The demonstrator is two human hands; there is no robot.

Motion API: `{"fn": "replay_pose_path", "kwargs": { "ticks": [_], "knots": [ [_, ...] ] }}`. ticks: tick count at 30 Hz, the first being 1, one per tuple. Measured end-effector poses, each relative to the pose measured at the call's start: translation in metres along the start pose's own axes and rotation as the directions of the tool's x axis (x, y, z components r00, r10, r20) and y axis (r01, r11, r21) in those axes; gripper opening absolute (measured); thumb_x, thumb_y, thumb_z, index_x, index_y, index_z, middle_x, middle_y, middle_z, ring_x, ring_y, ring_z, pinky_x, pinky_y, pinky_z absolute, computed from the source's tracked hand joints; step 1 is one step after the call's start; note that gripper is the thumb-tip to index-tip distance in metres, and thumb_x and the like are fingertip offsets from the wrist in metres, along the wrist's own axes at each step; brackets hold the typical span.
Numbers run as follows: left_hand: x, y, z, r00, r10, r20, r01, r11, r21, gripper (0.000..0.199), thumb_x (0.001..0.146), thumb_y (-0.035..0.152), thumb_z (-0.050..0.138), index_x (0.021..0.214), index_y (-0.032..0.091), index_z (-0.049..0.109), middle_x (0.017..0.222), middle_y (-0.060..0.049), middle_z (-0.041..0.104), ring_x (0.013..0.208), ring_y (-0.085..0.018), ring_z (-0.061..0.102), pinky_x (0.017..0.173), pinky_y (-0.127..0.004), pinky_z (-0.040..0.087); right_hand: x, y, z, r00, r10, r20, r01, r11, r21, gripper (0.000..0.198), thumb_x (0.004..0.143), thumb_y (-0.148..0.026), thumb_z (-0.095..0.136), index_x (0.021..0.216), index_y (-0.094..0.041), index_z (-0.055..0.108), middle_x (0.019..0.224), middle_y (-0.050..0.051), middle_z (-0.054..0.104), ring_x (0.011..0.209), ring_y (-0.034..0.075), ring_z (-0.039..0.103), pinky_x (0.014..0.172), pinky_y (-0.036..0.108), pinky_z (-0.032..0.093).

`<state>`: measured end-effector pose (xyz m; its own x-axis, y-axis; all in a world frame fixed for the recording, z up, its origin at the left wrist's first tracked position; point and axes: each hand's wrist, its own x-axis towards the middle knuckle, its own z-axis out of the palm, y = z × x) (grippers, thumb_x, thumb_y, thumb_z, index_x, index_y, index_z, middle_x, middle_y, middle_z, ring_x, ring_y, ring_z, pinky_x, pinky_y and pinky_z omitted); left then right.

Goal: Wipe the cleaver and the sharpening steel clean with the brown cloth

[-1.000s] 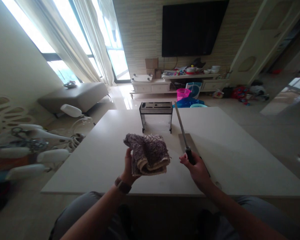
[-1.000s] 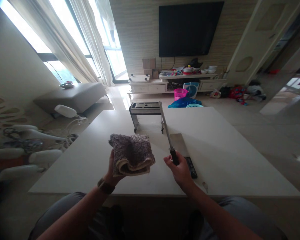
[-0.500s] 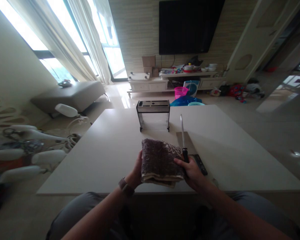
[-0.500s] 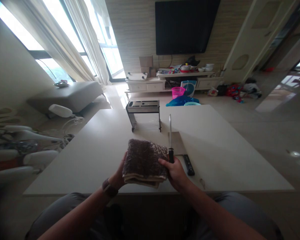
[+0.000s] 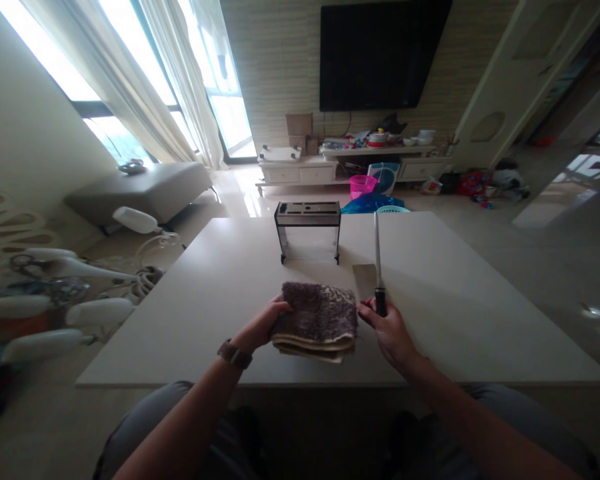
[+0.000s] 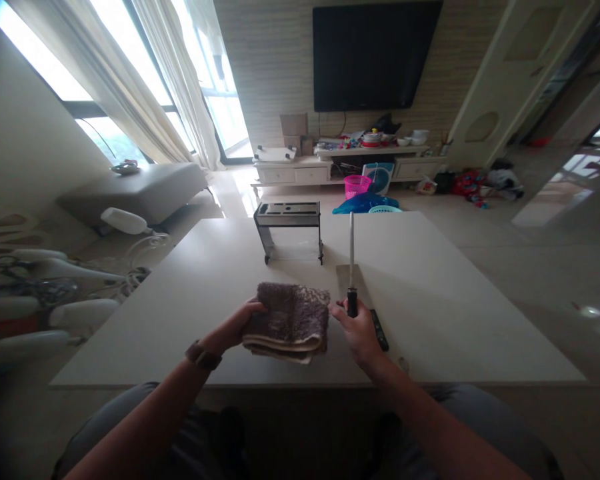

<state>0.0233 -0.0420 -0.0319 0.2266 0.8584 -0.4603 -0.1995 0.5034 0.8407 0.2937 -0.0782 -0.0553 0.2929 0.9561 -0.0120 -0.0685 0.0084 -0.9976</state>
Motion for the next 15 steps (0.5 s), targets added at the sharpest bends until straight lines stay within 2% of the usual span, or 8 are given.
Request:
{"fn": "replay_pose_path", "kwargs": {
  "ticks": [3,5,8,10,12,14,15],
  "knots": [
    [0.011,-0.003,-0.015,0.993,0.097,-0.074,-0.075,0.964,0.257,0.040,0.066,0.020,0.074,0.104,0.015,0.066,0.088,-0.008,0.075,0.080,-0.025,0.072,0.076,-0.036,0.059,0.005,0.000,-0.003,0.998,0.055,-0.034,-0.054,0.998,0.029,0.049,0.067,-0.059,0.082,0.077,-0.022,0.052,0.081,0.000,0.060,0.071,0.018,0.064,0.060,0.030,0.055],
    [0.018,-0.009,-0.024,0.976,0.178,-0.128,-0.113,0.908,0.403,0.049,0.064,0.024,0.079,0.109,0.014,0.064,0.094,-0.009,0.074,0.092,-0.028,0.071,0.087,-0.042,0.057,0.010,-0.001,-0.007,0.997,0.063,-0.038,-0.063,0.998,-0.008,0.050,0.070,-0.063,0.078,0.081,-0.022,0.052,0.081,0.000,0.062,0.060,0.015,0.062,0.047,0.026,0.047],
    [0.024,-0.016,-0.032,0.942,0.300,-0.152,-0.147,0.774,0.616,0.069,0.065,0.023,0.078,0.130,0.011,0.056,0.114,-0.016,0.069,0.115,-0.034,0.065,0.105,-0.047,0.049,0.020,-0.004,-0.017,0.998,-0.051,-0.031,0.047,0.990,-0.135,0.045,0.082,-0.064,0.067,0.083,-0.022,0.052,0.069,-0.003,0.058,0.046,0.010,0.048,0.042,0.023,0.036],
    [0.023,-0.018,-0.032,0.928,0.355,-0.112,-0.157,0.646,0.747,0.080,0.068,0.019,0.073,0.143,0.007,0.047,0.130,-0.022,0.061,0.128,-0.036,0.057,0.113,-0.050,0.042,0.024,-0.010,-0.023,0.983,-0.179,-0.037,0.164,0.954,-0.253,0.040,0.088,-0.061,0.061,0.083,-0.022,0.053,0.062,-0.006,0.052,0.048,0.011,0.045,0.046,0.024,0.036],
    [0.018,-0.017,-0.029,0.888,0.457,-0.041,-0.205,0.474,0.856,0.085,0.071,0.018,0.069,0.151,0.008,0.040,0.143,-0.024,0.050,0.138,-0.037,0.048,0.118,-0.052,0.035,0.027,-0.018,-0.029,0.950,-0.310,-0.044,0.272,0.887,-0.373,0.037,0.092,-0.058,0.057,0.084,-0.022,0.055,0.059,-0.006,0.049,0.052,0.013,0.046,0.051,0.025,0.038],
    [0.012,-0.015,-0.024,0.818,0.564,0.113,-0.313,0.273,0.909,0.081,0.077,0.021,0.066,0.154,0.018,0.042,0.155,-0.019,0.039,0.146,-0.036,0.038,0.123,-0.052,0.027,0.029,-0.029,-0.034,0.901,-0.431,-0.055,0.358,0.808,-0.468,0.035,0.094,-0.055,0.055,0.088,-0.021,0.059,0.062,-0.005,0.052,0.056,0.016,0.049,0.055,0.027,0.041],
    [0.008,-0.015,-0.022,0.806,0.554,0.210,-0.372,0.197,0.907,0.075,0.079,0.024,0.066,0.152,0.024,0.046,0.160,-0.014,0.036,0.149,-0.034,0.034,0.125,-0.052,0.023,0.030,-0.034,-0.036,0.873,-0.483,-0.065,0.389,0.770,-0.505,0.034,0.095,-0.054,0.054,0.092,-0.021,0.060,0.066,-0.003,0.056,0.060,0.017,0.053,0.059,0.028,0.043]
  ]
}}
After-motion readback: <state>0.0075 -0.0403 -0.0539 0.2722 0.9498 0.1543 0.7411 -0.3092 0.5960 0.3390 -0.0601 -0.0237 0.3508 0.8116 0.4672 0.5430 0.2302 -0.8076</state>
